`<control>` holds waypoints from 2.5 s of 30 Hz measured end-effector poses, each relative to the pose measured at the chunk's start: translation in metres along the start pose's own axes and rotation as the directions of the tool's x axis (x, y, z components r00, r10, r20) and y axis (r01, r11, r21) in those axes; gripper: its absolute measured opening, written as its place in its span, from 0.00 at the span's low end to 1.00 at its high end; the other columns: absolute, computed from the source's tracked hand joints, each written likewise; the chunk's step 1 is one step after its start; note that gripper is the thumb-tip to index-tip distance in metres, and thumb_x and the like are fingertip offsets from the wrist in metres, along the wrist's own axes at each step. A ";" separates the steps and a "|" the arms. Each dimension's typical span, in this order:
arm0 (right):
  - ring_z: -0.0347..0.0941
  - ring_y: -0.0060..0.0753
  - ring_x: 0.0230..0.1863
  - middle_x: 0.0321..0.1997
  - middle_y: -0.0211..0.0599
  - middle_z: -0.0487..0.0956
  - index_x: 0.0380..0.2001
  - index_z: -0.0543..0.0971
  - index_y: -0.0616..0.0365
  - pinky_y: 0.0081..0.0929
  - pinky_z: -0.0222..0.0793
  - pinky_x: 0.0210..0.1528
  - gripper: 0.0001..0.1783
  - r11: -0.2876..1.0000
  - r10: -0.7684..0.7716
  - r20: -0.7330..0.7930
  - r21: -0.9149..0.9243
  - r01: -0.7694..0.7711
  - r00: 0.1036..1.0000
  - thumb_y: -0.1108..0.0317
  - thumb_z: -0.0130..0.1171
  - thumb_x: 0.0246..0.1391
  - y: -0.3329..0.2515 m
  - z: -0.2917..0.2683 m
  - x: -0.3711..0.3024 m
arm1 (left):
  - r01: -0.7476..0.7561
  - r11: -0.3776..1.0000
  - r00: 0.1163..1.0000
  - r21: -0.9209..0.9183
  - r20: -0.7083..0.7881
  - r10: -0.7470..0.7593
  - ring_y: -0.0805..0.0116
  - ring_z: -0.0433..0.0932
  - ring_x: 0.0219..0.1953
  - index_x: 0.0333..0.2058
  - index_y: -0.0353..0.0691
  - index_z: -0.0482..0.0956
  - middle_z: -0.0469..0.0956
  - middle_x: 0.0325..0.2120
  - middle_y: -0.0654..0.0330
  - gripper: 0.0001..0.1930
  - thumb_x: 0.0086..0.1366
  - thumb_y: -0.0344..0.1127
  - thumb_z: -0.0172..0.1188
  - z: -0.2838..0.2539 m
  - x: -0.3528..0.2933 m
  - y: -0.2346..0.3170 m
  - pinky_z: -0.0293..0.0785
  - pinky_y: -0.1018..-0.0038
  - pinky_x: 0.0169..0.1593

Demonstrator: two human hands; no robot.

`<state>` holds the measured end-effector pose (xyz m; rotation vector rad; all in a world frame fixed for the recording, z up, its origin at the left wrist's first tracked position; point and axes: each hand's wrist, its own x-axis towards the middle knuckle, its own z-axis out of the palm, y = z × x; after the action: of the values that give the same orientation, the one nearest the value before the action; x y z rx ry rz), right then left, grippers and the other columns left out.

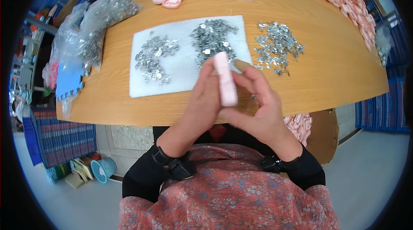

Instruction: The person sits at a table and uses a small metal tool to insert silver metal pieces into pink plastic casings. They pick up a casing, insert a metal piece, and place the finished unit on the table, repeating this process continuously.

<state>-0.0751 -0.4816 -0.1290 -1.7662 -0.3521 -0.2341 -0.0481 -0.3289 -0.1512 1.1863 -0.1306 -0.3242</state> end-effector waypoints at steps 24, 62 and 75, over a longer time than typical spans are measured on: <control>0.74 0.30 0.32 0.32 0.34 0.80 0.38 0.79 0.58 0.27 0.70 0.34 0.10 0.903 0.023 0.206 -0.424 0.068 0.978 0.76 0.63 0.51 0.001 0.017 0.052 | 0.552 0.807 0.777 -0.210 0.482 -0.405 0.61 0.80 0.38 0.68 0.41 0.54 0.77 0.42 0.52 0.36 0.68 0.48 0.56 -0.082 -0.048 0.023 0.78 0.67 0.42; 0.77 0.34 0.38 0.34 0.36 0.79 0.39 0.78 0.57 0.29 0.74 0.41 0.14 0.821 0.091 0.476 -0.532 0.205 0.875 0.80 0.62 0.46 -0.002 0.042 0.099 | 0.079 0.856 0.993 -0.511 -0.034 -0.112 0.65 0.79 0.34 0.58 0.43 0.62 0.77 0.34 0.52 0.21 0.67 0.32 0.51 -0.103 -0.052 0.025 0.81 0.66 0.40; 0.77 0.32 0.38 0.32 0.34 0.79 0.40 0.77 0.58 0.28 0.73 0.41 0.14 0.862 -0.001 0.507 -0.437 0.258 0.862 0.79 0.60 0.47 0.002 0.054 0.101 | 0.076 0.882 0.986 -0.465 -0.094 -0.135 0.68 0.78 0.33 0.60 0.39 0.64 0.77 0.33 0.56 0.23 0.67 0.31 0.54 -0.095 -0.052 0.033 0.78 0.69 0.40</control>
<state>0.0182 -0.4179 -0.1080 -2.3112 -0.8506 0.0471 -0.0662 -0.2170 -0.1521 0.7369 0.1184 -0.3534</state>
